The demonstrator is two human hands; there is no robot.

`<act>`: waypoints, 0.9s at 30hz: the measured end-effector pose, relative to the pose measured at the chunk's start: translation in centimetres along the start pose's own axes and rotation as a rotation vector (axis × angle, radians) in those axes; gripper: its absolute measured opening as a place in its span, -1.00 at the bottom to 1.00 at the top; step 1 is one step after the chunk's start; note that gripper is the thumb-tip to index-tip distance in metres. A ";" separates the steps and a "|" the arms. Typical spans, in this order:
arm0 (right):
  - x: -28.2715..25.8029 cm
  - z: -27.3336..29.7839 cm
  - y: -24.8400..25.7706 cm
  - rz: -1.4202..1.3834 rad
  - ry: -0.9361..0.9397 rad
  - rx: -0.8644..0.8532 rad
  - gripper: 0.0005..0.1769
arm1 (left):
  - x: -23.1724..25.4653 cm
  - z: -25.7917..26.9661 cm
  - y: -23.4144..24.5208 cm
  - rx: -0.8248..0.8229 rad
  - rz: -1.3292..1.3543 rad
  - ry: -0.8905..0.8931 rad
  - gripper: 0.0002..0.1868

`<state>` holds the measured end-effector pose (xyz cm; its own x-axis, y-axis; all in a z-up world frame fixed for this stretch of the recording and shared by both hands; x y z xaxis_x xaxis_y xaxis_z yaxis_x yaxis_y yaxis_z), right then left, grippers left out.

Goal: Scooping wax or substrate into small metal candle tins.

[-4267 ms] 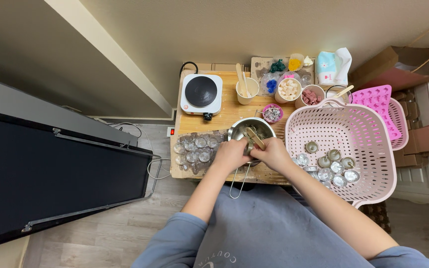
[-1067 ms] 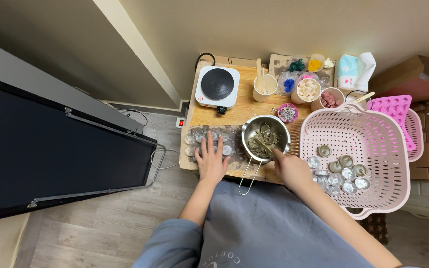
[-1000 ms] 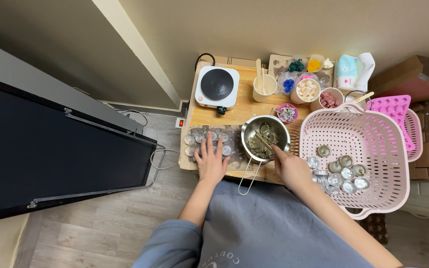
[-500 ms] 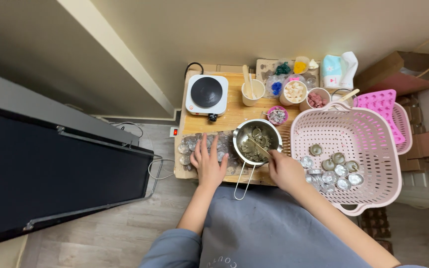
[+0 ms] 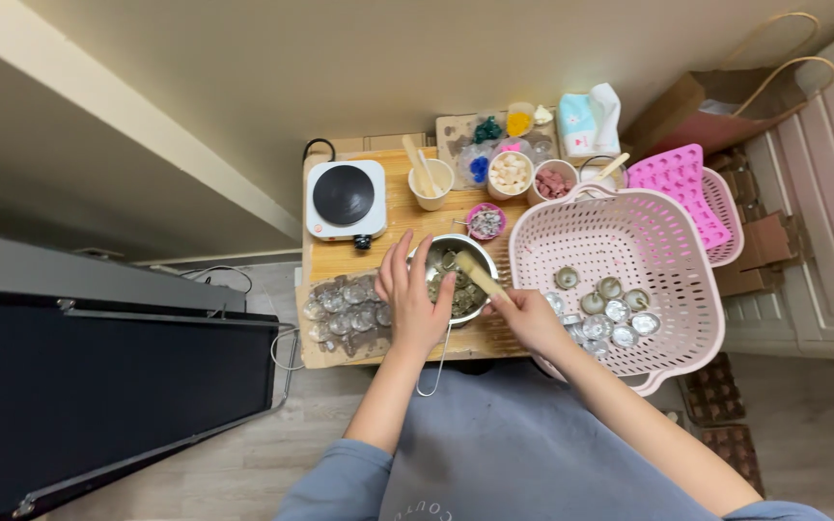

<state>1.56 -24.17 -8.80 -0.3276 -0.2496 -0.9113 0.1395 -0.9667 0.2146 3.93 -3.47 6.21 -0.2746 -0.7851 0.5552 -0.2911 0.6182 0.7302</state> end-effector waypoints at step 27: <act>9.1 8.1 20.4 -0.640 -0.219 0.347 -0.78 | 10.4 0.1 -28.1 -0.848 -0.123 -0.141 -0.53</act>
<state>-6.17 -46.60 -9.81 -0.4291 0.3957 -0.8119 -0.4301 -0.8800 -0.2015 9.16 -28.99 -8.59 -0.4137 -0.7974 0.4392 0.4394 0.2476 0.8635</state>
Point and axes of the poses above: each hand's wrist, its own z-axis away from the middle knuckle, its own y-axis out of the back of the hand, x = y × z, the point moved 8 cm from there along -z, towards the middle knuckle, and after that the axes turned 7 degrees about -z, right-handed, at the moved point
